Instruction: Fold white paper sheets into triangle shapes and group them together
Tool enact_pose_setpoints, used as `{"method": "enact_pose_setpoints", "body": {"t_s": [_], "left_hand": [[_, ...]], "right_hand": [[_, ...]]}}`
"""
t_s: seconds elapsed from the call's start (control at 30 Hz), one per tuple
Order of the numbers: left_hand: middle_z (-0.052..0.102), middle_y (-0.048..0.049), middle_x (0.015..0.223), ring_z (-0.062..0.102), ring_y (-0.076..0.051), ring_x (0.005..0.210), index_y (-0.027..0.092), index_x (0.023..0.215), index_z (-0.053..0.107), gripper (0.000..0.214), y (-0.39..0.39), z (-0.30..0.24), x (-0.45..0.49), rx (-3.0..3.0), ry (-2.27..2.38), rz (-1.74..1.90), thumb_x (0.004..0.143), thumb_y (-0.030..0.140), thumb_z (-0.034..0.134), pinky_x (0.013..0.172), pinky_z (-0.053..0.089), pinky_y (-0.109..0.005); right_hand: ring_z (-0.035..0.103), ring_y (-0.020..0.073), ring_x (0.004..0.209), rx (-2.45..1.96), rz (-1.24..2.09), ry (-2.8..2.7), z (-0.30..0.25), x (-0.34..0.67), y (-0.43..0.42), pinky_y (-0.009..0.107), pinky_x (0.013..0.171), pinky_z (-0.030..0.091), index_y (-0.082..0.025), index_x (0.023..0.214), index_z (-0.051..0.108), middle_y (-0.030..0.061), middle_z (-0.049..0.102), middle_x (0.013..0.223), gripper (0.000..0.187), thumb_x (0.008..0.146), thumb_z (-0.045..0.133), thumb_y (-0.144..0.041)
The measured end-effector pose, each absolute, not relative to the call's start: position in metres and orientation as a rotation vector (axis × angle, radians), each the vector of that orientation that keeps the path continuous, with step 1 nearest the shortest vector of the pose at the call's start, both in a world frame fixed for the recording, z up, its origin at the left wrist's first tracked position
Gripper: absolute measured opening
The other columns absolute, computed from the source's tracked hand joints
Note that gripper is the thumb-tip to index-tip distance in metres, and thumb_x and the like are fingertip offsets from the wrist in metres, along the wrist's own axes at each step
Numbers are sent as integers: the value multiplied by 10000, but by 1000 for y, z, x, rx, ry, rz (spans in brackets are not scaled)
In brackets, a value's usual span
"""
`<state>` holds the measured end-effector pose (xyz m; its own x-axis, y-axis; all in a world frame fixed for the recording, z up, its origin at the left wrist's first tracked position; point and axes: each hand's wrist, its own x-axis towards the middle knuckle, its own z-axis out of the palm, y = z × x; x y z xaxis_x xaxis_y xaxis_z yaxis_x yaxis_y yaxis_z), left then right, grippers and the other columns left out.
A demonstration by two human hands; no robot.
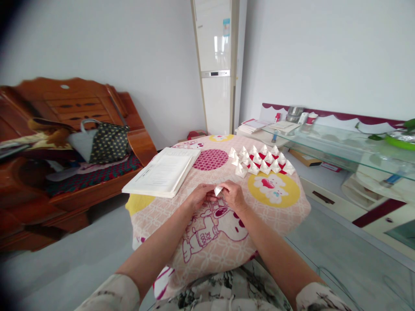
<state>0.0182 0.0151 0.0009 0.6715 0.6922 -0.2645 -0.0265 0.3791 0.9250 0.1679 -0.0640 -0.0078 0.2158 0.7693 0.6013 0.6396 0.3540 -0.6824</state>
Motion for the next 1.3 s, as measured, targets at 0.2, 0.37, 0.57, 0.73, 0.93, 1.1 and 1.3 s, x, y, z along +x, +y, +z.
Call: {"method": "enact_pose_setpoints", "body": {"t_s": [0.2,0.37,0.57,0.73,0.93,1.1,1.3], "left_hand": [[723,-93,699,669,-125,579,52,776,728,230,16,0,18,1054,697,500,748,273,787,538,553,-192],[717,-99,682,663,-127,562,53,763,730,244,14,3,17,1074,704,501,746,287,797,519,549,-191],[696,-81,653,639,-117,568,71,701,721,345,12,4,14,1191,676,592,699,401,824,508,514,-180],[659,-46,614,572,-91,520,81,685,715,399,13,2,13,1300,660,666,688,471,799,492,484,-188],[629,-28,586,540,-89,508,95,663,695,391,14,1,14,1387,647,685,710,479,751,496,470,-199],[566,0,530,485,-78,468,106,616,661,379,17,-3,14,1495,659,709,760,456,691,475,432,-199],[545,0,485,487,-80,421,124,545,594,393,18,-4,16,1589,669,670,808,414,631,433,362,-194]], "right_hand": [[633,185,696,-1380,46,-1437,-15,168,-61,281,680,493,-206,788,713,46,720,747,228,727,511,-119],[574,152,523,-1449,312,-1304,-18,167,-60,245,505,434,-197,806,682,4,651,611,145,754,547,-206],[549,146,418,-1407,624,-1176,-10,169,-61,245,402,409,-195,801,678,-13,624,565,168,746,557,-297],[597,175,464,-1338,762,-1106,-7,172,-62,276,419,462,-188,785,700,22,669,624,199,724,601,-349],[600,185,512,-1223,853,-982,-5,172,-65,317,473,543,-202,671,664,26,635,616,230,728,668,-424],[579,169,493,-1236,885,-1013,-4,171,-65,311,482,543,-204,620,642,8,611,567,245,679,729,-426],[551,149,437,-1275,891,-994,-10,173,-64,283,432,506,-206,585,601,-15,574,516,231,683,683,-398]]}}
